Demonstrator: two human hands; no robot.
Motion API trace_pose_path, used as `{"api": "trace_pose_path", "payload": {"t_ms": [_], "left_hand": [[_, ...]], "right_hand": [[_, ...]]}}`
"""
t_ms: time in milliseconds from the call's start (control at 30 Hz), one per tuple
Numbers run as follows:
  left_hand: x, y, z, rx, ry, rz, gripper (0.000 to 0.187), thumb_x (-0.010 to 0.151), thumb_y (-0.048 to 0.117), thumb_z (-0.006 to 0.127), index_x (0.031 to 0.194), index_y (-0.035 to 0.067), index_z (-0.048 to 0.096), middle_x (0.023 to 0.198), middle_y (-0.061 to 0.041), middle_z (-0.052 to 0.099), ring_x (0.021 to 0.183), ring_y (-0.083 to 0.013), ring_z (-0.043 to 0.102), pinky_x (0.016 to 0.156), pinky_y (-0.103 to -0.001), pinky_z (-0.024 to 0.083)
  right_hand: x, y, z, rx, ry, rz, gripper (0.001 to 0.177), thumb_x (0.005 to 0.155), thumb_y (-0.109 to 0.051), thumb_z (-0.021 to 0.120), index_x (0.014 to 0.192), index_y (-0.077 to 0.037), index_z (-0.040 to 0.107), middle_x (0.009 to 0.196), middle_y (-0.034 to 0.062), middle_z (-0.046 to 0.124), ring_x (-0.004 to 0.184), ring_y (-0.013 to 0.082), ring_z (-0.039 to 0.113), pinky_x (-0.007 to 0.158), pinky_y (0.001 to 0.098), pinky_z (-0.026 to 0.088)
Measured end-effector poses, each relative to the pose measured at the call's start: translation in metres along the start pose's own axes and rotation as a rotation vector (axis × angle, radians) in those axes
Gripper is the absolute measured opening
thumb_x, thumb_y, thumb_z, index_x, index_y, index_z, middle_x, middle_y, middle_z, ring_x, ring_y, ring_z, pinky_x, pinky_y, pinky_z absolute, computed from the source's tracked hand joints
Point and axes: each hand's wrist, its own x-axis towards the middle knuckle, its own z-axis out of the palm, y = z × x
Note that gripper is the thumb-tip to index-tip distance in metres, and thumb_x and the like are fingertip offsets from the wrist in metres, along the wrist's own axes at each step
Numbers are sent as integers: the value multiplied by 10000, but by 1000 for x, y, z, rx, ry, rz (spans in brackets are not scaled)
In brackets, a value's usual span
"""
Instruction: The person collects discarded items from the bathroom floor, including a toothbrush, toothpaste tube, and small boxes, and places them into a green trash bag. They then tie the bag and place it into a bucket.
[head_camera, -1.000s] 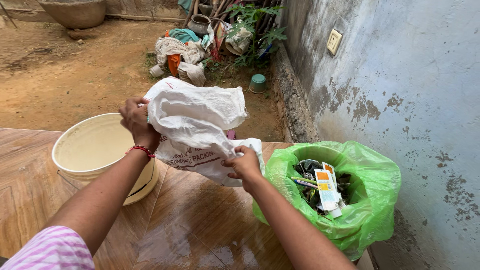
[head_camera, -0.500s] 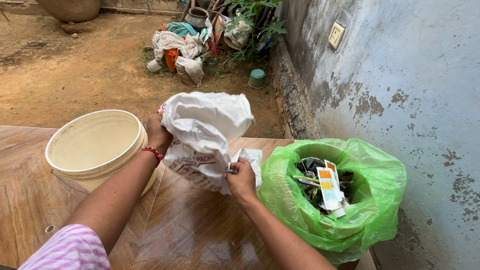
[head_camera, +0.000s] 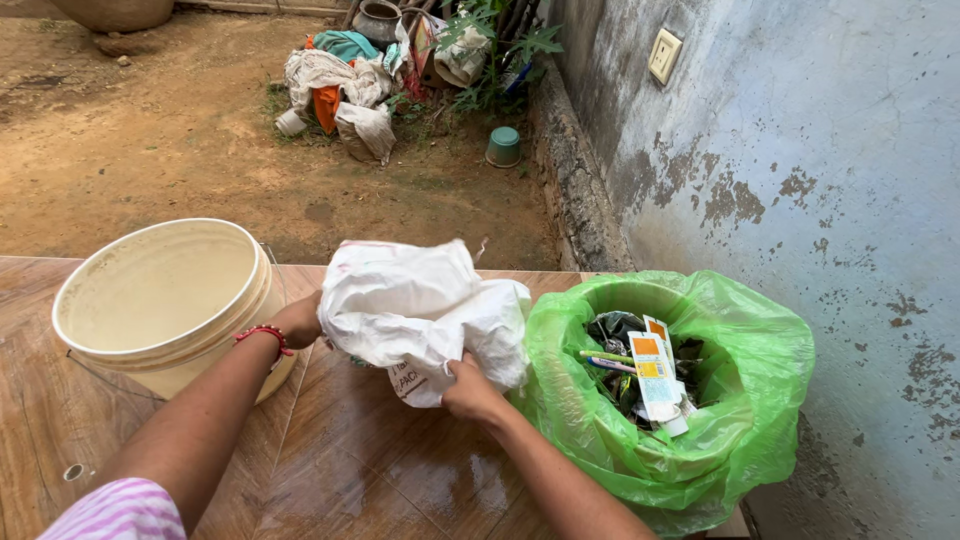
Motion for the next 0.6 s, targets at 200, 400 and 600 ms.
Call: {"api": "trace_pose_path", "payload": {"t_ms": [200, 400, 600], "left_hand": [[5, -3, -20, 104, 147, -129, 472, 902, 106, 589, 1370, 120, 651, 1257, -225, 710, 1175, -356, 682, 1034, -405, 517], [-34, 45, -56, 189, 229, -217, 447, 1000, 330, 504, 1118, -1, 781, 1243, -229, 722, 1147, -409, 696, 1021, -443, 530], [-54, 78, -53, 14, 235, -74, 686, 909, 528, 627, 1415, 65, 593, 1377, -220, 640, 1289, -364, 611, 1107, -437, 447]], "right_hand": [[5, 0, 1, 66, -61, 41, 570, 801, -33, 640, 1364, 21, 576, 1302, 229, 668, 1193, 333, 665, 962, 363, 549], [0, 1, 2, -149, 93, -123, 901, 688, -66, 901, 1453, 10, 429, 1374, 239, 520, 1260, 350, 531, 1073, 390, 432], [-28, -46, -17, -178, 216, 30, 588, 744, -144, 786, 1326, -124, 709, 1195, 185, 744, 1092, 288, 706, 982, 364, 529]]}}
